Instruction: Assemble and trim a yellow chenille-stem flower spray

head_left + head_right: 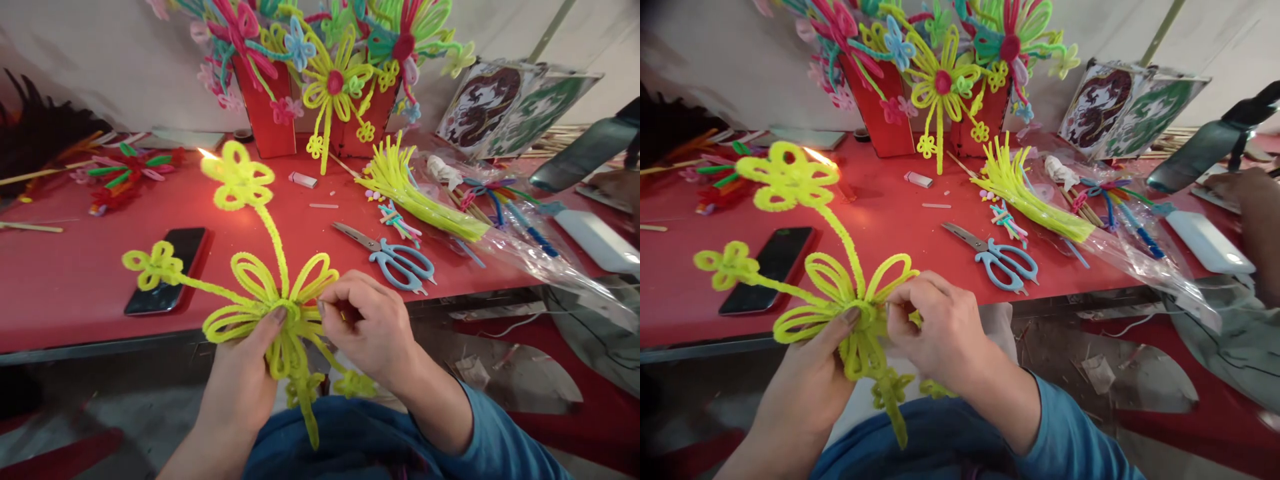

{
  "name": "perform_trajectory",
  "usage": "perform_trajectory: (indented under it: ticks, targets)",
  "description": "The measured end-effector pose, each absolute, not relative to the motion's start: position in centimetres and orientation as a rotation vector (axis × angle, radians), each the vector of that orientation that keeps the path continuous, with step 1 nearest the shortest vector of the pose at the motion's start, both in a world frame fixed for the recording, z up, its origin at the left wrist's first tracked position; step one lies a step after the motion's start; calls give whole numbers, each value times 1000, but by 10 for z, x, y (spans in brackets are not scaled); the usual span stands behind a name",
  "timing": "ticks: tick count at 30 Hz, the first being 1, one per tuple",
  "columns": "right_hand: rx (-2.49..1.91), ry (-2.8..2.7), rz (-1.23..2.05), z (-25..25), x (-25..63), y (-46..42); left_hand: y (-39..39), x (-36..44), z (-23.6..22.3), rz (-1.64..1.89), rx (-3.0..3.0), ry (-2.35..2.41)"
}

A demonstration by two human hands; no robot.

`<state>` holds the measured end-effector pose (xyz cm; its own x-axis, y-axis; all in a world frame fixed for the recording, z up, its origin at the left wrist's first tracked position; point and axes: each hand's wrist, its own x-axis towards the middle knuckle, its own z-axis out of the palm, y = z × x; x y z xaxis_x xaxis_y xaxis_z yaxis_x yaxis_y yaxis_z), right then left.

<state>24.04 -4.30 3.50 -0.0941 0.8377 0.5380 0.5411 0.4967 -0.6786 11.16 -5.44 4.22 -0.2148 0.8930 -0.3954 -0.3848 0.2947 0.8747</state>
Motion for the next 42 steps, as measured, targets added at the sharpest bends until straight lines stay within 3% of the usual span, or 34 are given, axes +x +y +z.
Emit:
perform_trajectory:
  ticks: [16,27,42]
  targets:
    - [-1216,-2029,133,26,236,-41,-58,115,43,1267,426,1276]
    - [-1264,-1906,466,27,237,-43,-57,113,40,1243,432,1232]
    - [-1196,-1827,573,34,242,-45,-56,105,37,1160,724,1366]
